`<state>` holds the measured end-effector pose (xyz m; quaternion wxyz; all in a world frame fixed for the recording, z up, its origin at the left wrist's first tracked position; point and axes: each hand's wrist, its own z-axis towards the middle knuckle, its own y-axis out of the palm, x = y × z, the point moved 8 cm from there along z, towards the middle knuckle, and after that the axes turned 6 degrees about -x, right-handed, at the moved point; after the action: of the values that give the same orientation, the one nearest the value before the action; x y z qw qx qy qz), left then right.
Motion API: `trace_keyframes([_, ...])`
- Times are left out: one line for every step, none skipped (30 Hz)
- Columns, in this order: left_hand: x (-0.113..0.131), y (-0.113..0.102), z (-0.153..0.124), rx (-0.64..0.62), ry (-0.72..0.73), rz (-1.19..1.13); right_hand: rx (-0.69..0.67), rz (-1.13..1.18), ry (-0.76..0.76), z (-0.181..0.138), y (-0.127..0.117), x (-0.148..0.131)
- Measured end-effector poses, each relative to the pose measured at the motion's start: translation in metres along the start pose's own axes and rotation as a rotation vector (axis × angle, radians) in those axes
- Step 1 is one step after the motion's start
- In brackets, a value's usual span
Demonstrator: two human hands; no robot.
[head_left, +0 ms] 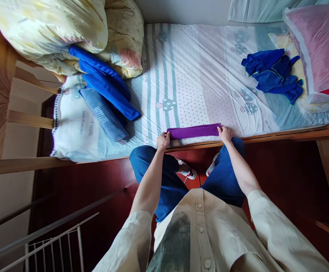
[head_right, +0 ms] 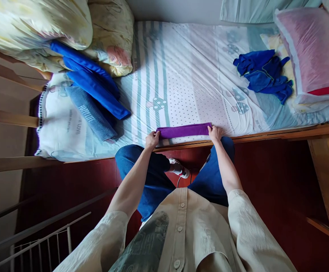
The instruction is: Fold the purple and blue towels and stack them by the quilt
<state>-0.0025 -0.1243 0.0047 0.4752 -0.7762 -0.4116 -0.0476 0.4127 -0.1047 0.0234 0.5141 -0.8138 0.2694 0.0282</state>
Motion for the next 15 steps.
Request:
trace_keyframes([0.0, -0.002, -0.005, 0.032, 0.011, -0.021, 0.046, 0.005, -0.027, -0.004, -0.003, -0.001])
trace_keyframes([0.001, -0.004, -0.012, 0.085, 0.022, -0.032, 0.1, 0.01, -0.059, -0.01, -0.006, -0.003])
trace_keyframes([0.001, -0.007, -0.021, 0.155, 0.037, -0.033, 0.157, 0.014, -0.093, -0.017, -0.009, -0.006])
trace_keyframes([0.003, -0.009, -0.032, 0.23, 0.065, -0.027, 0.212, 0.016, -0.131, -0.024, -0.011, -0.008])
trace_keyframes([0.007, -0.008, -0.044, 0.29, 0.117, -0.02, 0.26, 0.013, -0.176, -0.031, -0.013, -0.012])
trace_keyframes([0.013, -0.004, -0.057, 0.314, 0.195, -0.021, 0.293, 0.006, -0.232, -0.038, -0.013, -0.017])
trace_keyframes([0.021, 0.006, -0.068, 0.286, 0.295, -0.036, 0.305, -0.007, -0.3, -0.045, -0.01, -0.023])
trace_keyframes([0.03, 0.02, -0.078, 0.206, 0.403, -0.07, 0.294, -0.025, -0.38, -0.051, -0.006, -0.029])
trace_keyframes([0.037, 0.036, -0.086, 0.09, 0.489, -0.124, 0.263, -0.047, -0.465, -0.056, 0.0, -0.036])
trace_keyframes([0.043, 0.054, -0.092, -0.038, 0.531, -0.193, 0.22, -0.069, -0.54, -0.06, 0.008, -0.042])
trace_keyframes([0.045, 0.07, -0.094, -0.159, 0.522, -0.273, 0.174, -0.088, -0.597, -0.062, 0.015, -0.045])
trace_keyframes([0.044, 0.085, -0.093, -0.262, 0.465, -0.365, 0.136, -0.1, -0.631, -0.063, 0.022, -0.047])
trace_keyframes([0.04, 0.098, -0.09, -0.345, 0.367, -0.483, 0.111, -0.102, -0.642, -0.062, 0.027, -0.046])
trace_keyframes([0.035, 0.109, -0.085, -0.401, 0.249, -0.615, 0.098, -0.097, -0.638, -0.059, 0.03, -0.044])
trace_keyframes([0.031, 0.116, -0.08, -0.432, 0.137, -0.746, 0.092, -0.086, -0.628, -0.056, 0.032, -0.041])
